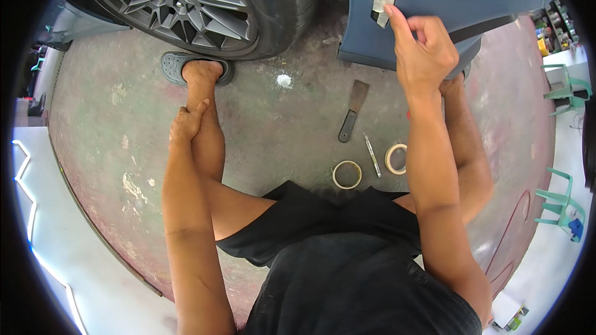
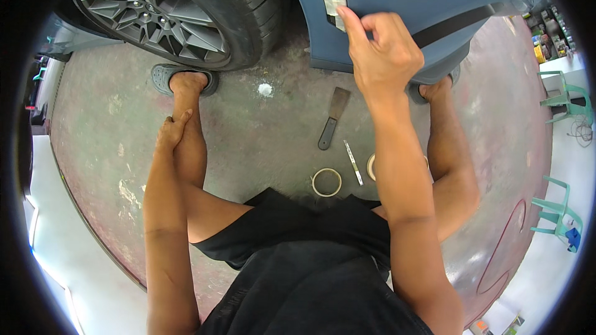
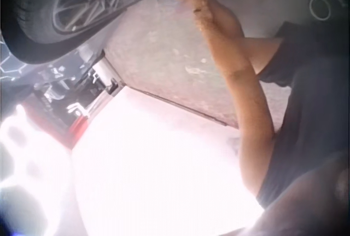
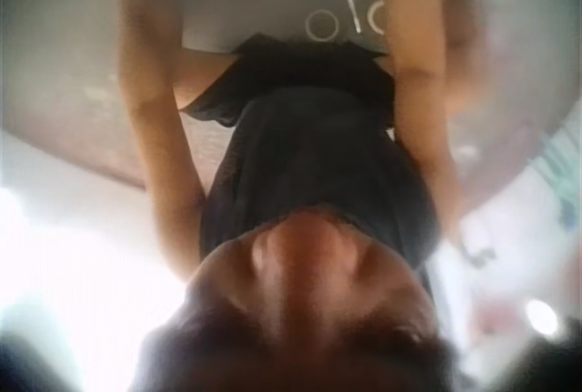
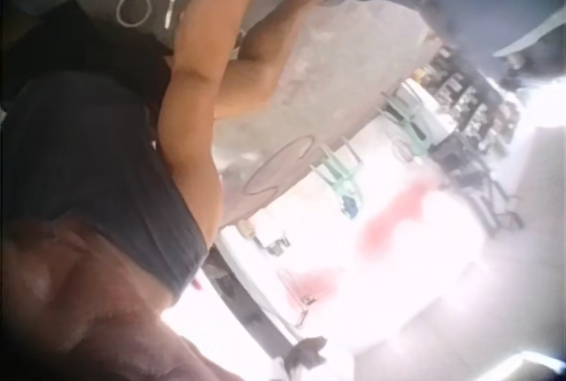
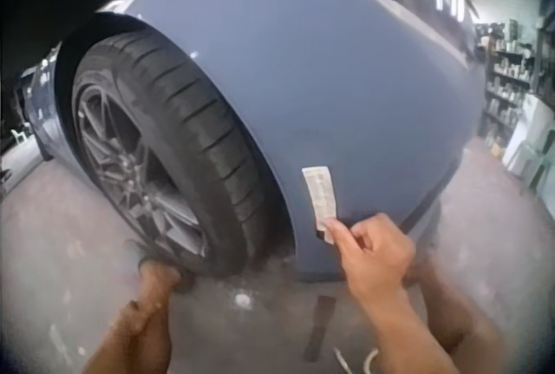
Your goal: The person sits on the floor and applies strips of masking tape to the lower edge of a car bumper. They smooth the tape, trim excess with a utility knife, and add additional pieces to cover the area.
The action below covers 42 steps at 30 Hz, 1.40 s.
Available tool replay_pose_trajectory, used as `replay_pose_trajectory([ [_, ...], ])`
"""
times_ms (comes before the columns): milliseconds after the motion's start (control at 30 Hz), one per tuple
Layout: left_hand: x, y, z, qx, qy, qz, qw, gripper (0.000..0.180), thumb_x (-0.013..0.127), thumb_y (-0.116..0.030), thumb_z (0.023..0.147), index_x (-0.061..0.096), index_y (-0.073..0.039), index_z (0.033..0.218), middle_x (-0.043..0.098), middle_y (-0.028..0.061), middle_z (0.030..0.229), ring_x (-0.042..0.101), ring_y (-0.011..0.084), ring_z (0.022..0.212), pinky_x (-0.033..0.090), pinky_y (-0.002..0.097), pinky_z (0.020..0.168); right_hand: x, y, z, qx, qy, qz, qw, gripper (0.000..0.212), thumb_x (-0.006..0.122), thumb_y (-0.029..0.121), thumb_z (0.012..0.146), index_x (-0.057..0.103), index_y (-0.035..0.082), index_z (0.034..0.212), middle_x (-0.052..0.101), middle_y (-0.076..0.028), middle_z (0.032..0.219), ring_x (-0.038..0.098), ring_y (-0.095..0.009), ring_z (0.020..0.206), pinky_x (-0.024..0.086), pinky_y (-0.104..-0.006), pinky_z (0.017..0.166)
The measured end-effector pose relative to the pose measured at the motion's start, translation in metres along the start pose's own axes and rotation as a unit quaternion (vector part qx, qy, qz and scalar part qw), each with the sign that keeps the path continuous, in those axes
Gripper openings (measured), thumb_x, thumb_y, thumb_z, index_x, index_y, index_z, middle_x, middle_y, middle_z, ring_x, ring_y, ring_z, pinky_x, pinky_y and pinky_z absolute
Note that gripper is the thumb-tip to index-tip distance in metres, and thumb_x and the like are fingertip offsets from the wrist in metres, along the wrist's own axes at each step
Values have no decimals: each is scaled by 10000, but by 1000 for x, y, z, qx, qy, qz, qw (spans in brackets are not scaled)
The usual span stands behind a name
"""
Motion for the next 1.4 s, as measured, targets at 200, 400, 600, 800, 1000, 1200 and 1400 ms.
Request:
replay_pose_trajectory([
  [200,5,7,10,0,-4,-12,1000,1180,606,-839,797,469,98,1501,526,361,1476,487,457,1426,375,497,1185,4,6,3,-22,5,11,1000,364,950,238,770,642,68,672,532,15,609,420,-112,519,326,-288,465],
  [400,4,5,5,3,-7,-5,1000,1180,601,-836,802,472,114,1490,528,377,1461,491,460,1421,379,499,1181,2,4,-3,-49,15,-27,998,367,949,259,740,623,108,665,562,-11,599,497,-195,485,362,-324,449],
  [600,10,14,16,6,0,13,1000,1161,546,-872,802,471,39,1518,528,348,1483,482,461,1433,349,573,1187,5,2,-5,-16,28,-14,999,355,935,236,747,614,111,666,568,-11,602,513,-196,489,366,-337,450],
  [800,7,6,9,12,-4,10,1000,1206,550,-872,803,455,107,1500,513,386,1470,480,468,1430,358,528,1187,0,5,-4,-41,10,-4,999,335,921,238,760,627,114,657,585,-11,612,510,-207,480,381,-333,458],
  [1000,7,11,11,22,-11,2,1000,1226,558,-863,811,440,152,1488,509,408,1457,478,482,1424,369,501,1184,5,-4,-13,-65,9,-21,998,330,929,194,749,629,101,650,596,-28,604,533,-199,479,366,-321,445],
  [1200,9,10,11,23,-7,-4,1000,1220,558,-859,816,444,158,1481,512,412,1450,481,486,1419,372,502,1183,-10,-2,-20,-38,5,-19,999,346,936,188,751,622,87,645,578,-23,583,505,-192,467,359,-323,439],
  [1400,5,6,7,15,-9,4,1000,1208,571,-849,813,456,155,1475,512,415,1448,488,489,1412,380,517,1174,8,1,-10,-47,-6,-3,999,356,937,218,753,620,95,647,579,-24,591,504,-194,467,359,-329,441],
])
Point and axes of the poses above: each hand's wrist, its own z-axis towards the middle knuckle, its own x-axis out of the palm, y = z × x, the point moved 4 cm from there along z, towards the middle knuckle
